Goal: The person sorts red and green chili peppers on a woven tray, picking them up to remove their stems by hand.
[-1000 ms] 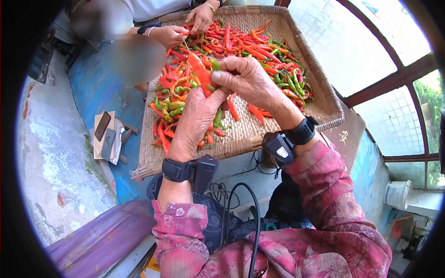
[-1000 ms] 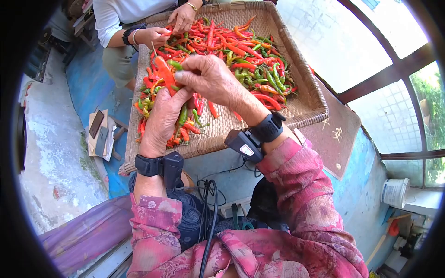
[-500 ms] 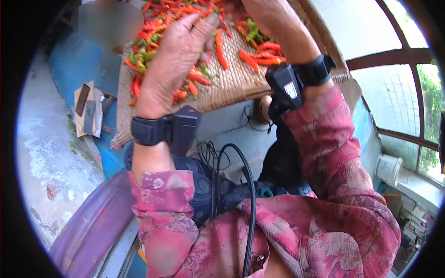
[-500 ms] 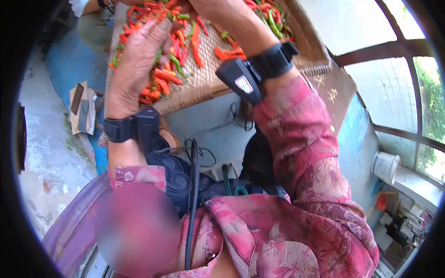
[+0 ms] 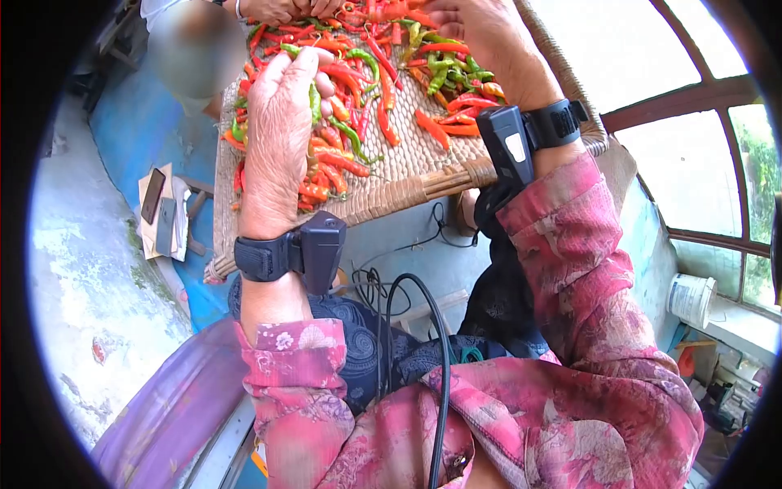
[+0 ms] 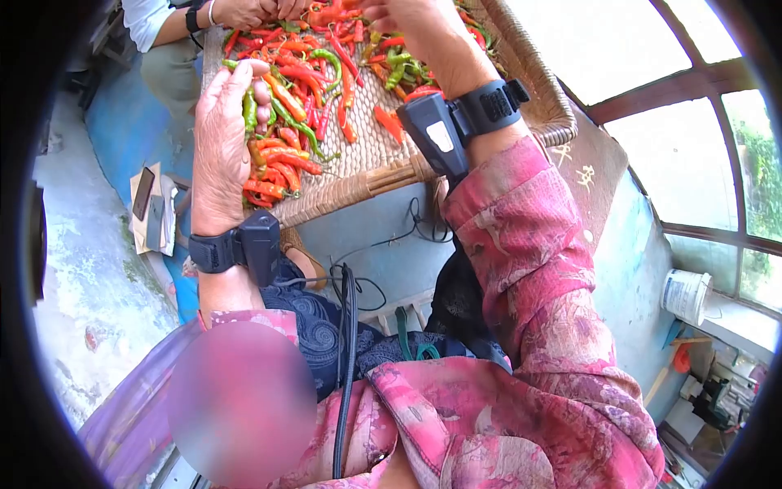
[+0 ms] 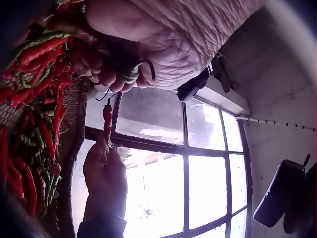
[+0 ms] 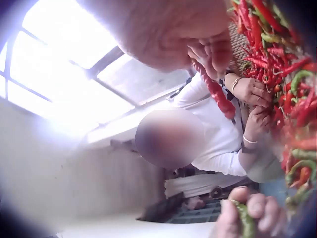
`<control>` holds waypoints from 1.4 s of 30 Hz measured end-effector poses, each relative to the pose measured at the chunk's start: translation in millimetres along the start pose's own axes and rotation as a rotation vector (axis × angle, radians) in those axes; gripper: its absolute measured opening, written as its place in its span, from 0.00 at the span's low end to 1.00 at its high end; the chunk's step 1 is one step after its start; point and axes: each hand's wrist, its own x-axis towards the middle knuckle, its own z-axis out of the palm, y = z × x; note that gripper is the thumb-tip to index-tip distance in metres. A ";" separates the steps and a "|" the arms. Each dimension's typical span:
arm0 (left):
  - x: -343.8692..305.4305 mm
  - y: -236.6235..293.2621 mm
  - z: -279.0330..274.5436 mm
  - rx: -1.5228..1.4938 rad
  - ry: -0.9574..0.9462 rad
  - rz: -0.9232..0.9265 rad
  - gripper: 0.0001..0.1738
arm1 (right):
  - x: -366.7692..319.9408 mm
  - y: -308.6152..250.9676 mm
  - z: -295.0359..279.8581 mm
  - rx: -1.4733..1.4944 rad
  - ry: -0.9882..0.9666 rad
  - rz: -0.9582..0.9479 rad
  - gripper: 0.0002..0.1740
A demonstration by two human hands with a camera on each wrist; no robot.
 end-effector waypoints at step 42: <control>0.0 -4.4 10.4 -0.334 -0.022 -0.084 0.17 | -59.9 -18.7 66.0 -0.003 -0.424 -0.242 0.18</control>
